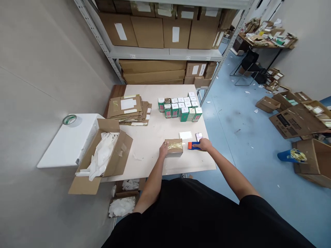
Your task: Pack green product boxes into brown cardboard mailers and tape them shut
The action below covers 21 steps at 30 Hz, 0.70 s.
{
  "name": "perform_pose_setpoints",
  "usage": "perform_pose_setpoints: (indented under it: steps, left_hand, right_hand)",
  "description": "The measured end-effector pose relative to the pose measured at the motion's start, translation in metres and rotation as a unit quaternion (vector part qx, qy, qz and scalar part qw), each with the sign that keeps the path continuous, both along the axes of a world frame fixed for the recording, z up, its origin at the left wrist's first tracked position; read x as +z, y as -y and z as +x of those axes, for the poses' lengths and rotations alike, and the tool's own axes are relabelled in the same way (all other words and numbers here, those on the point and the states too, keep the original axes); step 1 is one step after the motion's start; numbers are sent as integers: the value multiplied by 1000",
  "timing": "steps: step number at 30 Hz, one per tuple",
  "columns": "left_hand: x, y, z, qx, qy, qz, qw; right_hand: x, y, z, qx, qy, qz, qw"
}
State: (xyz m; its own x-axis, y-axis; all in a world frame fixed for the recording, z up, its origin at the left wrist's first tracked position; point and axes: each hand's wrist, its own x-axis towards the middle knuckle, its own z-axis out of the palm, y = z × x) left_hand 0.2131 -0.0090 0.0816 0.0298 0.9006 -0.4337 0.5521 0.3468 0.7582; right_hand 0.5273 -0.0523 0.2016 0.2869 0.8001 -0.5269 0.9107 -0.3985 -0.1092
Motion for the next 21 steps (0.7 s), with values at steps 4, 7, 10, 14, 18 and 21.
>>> perform_pose_setpoints:
  steps: [4, 7, 10, 14, 18, 21]
  left_hand:
    - [1, 1, -3, -6, -20, 8, 1000]
    - [2, 1, -6, -8, -29, 8, 1000]
    - [2, 1, -15, -1, 1, 15, 1000]
    - [-2, -4, -41, 8, 28, 10, 1000]
    - [-5, -12, -88, 23, -17, -9, 1000]
    - [-1, -18, -121, 63, -81, -14, 995]
  right_hand:
    - [-13, 9, -3, 2, -5, -7, 1000]
    - [-20, 6, -26, 7, -13, -13, 1000]
    - [-24, 1, -44, 12, -26, -11, 1000]
    - [-23, -2, -62, 23, -50, 7, 998]
    - [-20, -9, -99, 30, -79, 31, 996]
    - [-19, -21, -140, 49, -91, 35, 994]
